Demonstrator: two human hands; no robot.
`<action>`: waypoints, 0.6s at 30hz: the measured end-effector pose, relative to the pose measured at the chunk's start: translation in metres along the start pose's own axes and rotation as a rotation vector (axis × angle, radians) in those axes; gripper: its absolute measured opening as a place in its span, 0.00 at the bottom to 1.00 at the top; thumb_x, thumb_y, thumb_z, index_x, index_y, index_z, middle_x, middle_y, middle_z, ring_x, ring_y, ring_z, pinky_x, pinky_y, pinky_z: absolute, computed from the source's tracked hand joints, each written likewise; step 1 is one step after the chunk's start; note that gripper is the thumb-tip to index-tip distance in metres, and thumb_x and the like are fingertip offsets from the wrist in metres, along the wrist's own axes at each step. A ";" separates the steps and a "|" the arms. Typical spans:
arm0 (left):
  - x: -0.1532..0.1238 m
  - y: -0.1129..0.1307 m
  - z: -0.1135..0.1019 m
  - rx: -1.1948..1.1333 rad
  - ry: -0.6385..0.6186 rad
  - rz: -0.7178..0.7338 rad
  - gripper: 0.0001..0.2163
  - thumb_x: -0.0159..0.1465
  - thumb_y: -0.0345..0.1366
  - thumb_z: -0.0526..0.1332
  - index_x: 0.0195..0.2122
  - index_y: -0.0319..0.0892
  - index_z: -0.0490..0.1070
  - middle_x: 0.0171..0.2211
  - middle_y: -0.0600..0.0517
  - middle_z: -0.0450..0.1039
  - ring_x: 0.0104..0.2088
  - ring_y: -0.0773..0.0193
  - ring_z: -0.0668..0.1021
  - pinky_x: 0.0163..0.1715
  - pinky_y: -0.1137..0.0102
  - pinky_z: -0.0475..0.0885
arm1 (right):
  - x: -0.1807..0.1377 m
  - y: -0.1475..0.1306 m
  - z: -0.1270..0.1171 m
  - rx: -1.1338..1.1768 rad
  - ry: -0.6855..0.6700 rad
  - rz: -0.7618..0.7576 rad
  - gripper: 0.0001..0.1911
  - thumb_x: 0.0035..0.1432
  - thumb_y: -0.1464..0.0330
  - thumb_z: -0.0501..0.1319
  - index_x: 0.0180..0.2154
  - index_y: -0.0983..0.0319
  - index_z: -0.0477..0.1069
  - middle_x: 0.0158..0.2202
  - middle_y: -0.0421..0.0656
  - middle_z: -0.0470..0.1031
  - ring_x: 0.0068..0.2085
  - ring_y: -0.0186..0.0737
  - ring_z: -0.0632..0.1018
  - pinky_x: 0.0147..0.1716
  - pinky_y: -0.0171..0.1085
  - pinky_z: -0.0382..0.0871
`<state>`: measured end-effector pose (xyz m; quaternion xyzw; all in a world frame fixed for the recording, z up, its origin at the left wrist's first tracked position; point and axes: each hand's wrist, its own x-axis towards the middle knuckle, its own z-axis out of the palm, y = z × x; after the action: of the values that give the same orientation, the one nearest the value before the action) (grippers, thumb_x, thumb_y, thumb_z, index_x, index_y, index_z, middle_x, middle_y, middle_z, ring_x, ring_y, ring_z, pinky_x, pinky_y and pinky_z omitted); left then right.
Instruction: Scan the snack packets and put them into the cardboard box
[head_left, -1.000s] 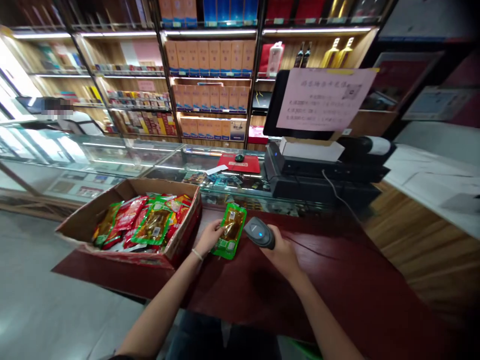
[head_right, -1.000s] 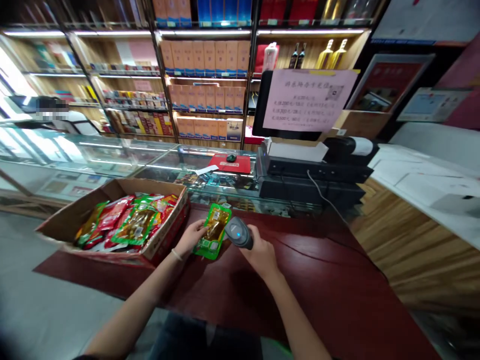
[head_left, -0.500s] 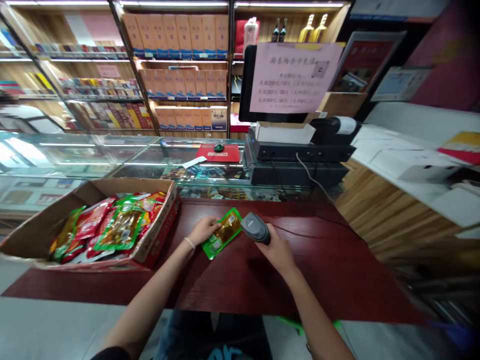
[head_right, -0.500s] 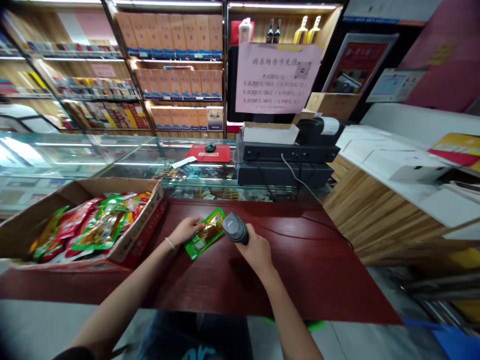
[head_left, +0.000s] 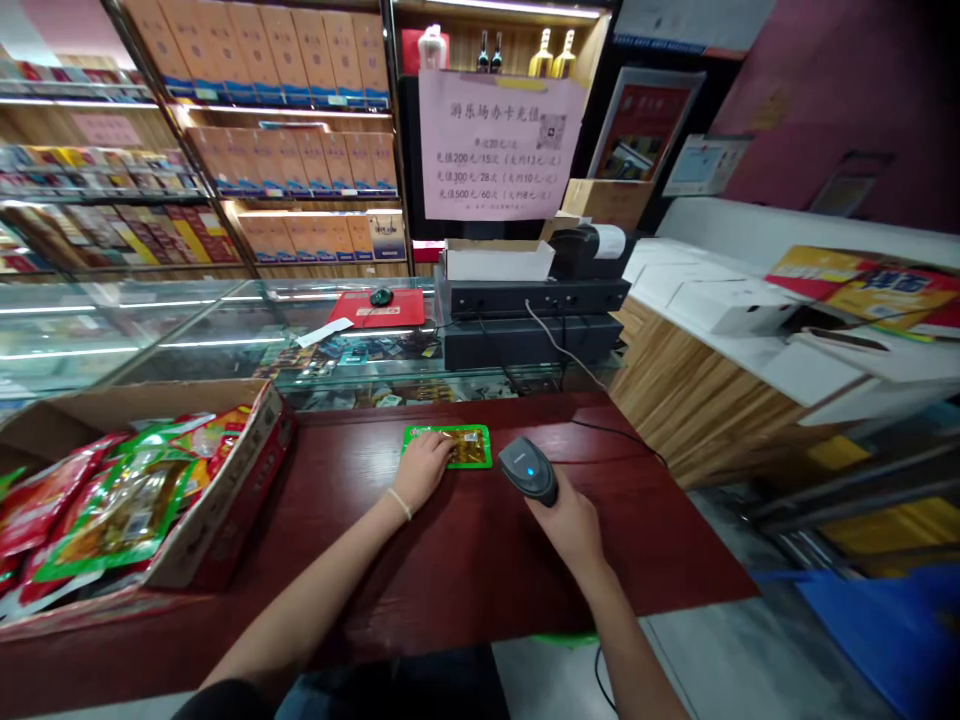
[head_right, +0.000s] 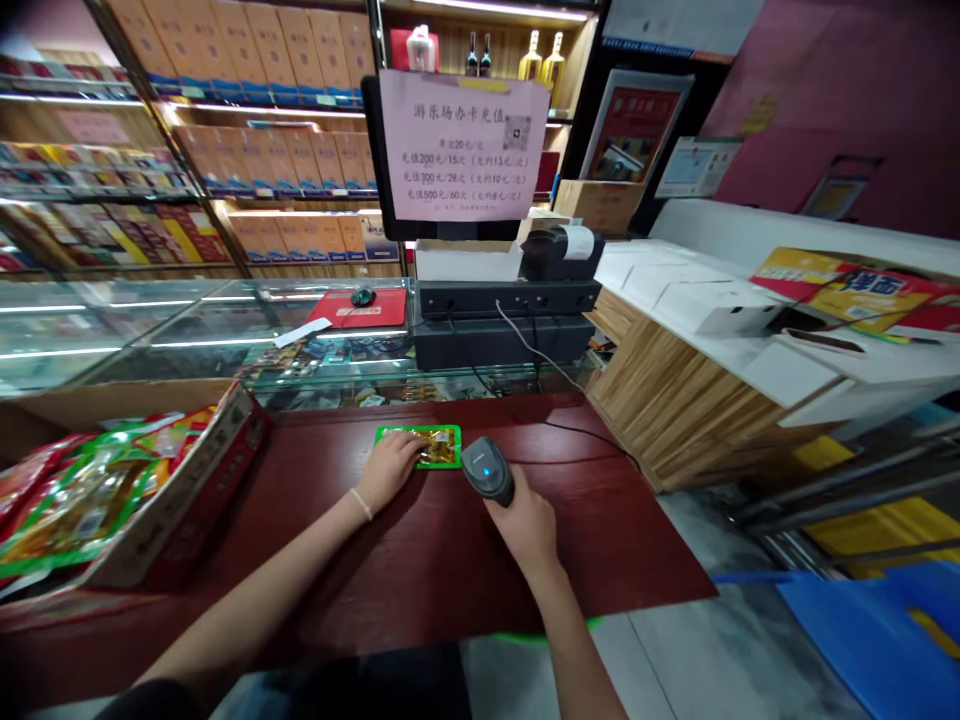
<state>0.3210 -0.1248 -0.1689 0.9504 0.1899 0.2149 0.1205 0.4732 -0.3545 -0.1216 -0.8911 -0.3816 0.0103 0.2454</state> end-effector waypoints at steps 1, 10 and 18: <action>-0.010 0.002 0.003 0.008 0.001 0.009 0.16 0.67 0.32 0.52 0.55 0.45 0.68 0.53 0.45 0.71 0.54 0.55 0.71 0.54 0.57 0.65 | 0.001 0.002 0.001 -0.003 -0.005 0.000 0.18 0.54 0.60 0.60 0.46 0.58 0.68 0.29 0.43 0.79 0.30 0.45 0.80 0.26 0.34 0.59; 0.042 -0.001 0.034 -0.008 -0.121 -0.028 0.22 0.66 0.33 0.52 0.61 0.38 0.60 0.63 0.40 0.58 0.65 0.51 0.59 0.62 0.52 0.57 | 0.008 -0.002 0.011 -0.011 -0.035 -0.018 0.17 0.56 0.58 0.59 0.46 0.57 0.67 0.29 0.42 0.79 0.29 0.45 0.79 0.24 0.34 0.57; 0.039 -0.002 0.001 -0.171 0.030 -0.077 0.17 0.64 0.29 0.53 0.53 0.40 0.70 0.56 0.41 0.69 0.58 0.55 0.69 0.58 0.57 0.64 | 0.003 -0.013 0.016 -0.077 0.014 -0.074 0.20 0.56 0.56 0.58 0.48 0.58 0.69 0.26 0.44 0.79 0.24 0.45 0.77 0.22 0.35 0.56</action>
<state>0.3538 -0.1074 -0.1562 0.9252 0.2091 0.2399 0.2067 0.4633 -0.3374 -0.1296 -0.8852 -0.4126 -0.0197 0.2140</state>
